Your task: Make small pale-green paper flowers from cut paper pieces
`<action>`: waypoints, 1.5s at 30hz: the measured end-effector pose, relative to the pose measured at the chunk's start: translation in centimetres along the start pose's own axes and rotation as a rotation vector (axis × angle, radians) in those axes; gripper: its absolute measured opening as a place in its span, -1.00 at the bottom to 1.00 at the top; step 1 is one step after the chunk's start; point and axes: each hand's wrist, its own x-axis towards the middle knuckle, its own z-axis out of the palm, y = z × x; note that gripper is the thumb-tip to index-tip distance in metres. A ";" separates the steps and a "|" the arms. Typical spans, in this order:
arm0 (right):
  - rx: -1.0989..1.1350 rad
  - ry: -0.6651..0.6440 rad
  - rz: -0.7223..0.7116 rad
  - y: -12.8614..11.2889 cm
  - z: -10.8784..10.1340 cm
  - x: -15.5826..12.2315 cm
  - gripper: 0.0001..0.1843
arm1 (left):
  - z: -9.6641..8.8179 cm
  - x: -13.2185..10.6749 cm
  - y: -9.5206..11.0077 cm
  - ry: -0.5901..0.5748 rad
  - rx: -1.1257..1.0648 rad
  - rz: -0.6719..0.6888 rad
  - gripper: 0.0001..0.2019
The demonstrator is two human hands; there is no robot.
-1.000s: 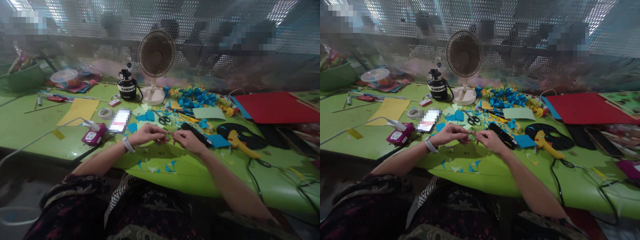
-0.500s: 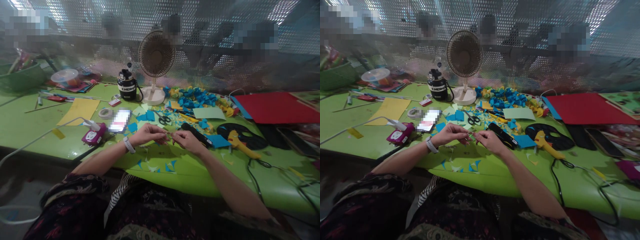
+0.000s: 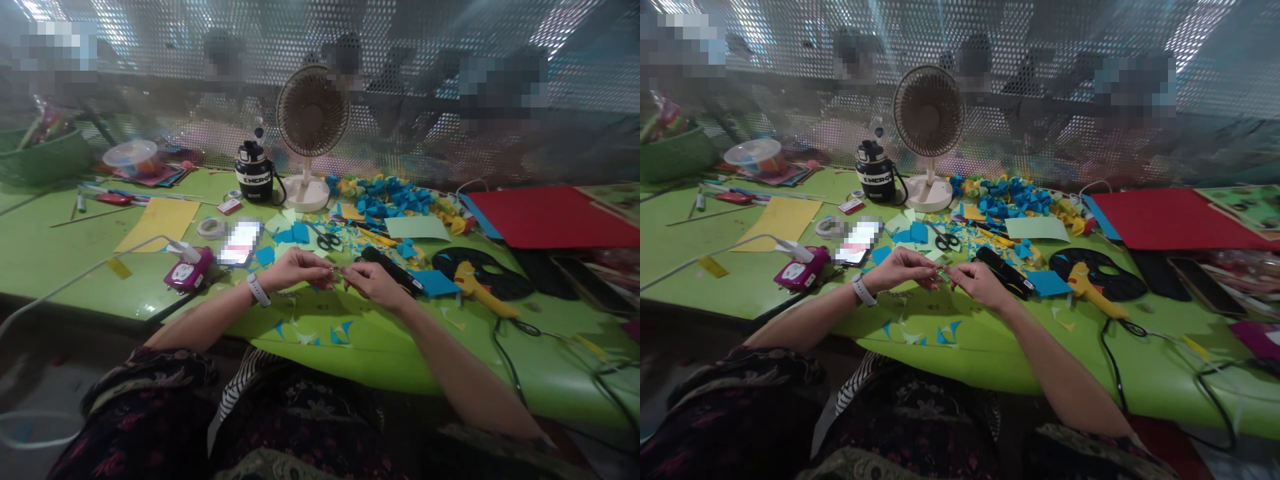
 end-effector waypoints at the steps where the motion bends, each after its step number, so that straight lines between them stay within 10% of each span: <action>1: 0.001 -0.004 0.000 0.0 0.0 0.0 -0.33 | 0.0 0.0 0.0 0.000 -0.002 0.003 -0.62; 23: 0.123 -0.076 0.063 -0.1 1.2 -0.2 -0.28 | 0.8 0.0 -0.8 0.093 0.027 0.124 -0.61; 36: 0.143 0.286 -0.158 0.6 2.1 -0.2 -0.58 | 1.0 0.3 -1.0 0.310 0.108 0.312 -0.62; 45: 0.214 0.161 -0.075 0.7 1.9 -0.1 -0.54 | 1.1 0.5 -1.1 0.288 0.027 0.261 -0.60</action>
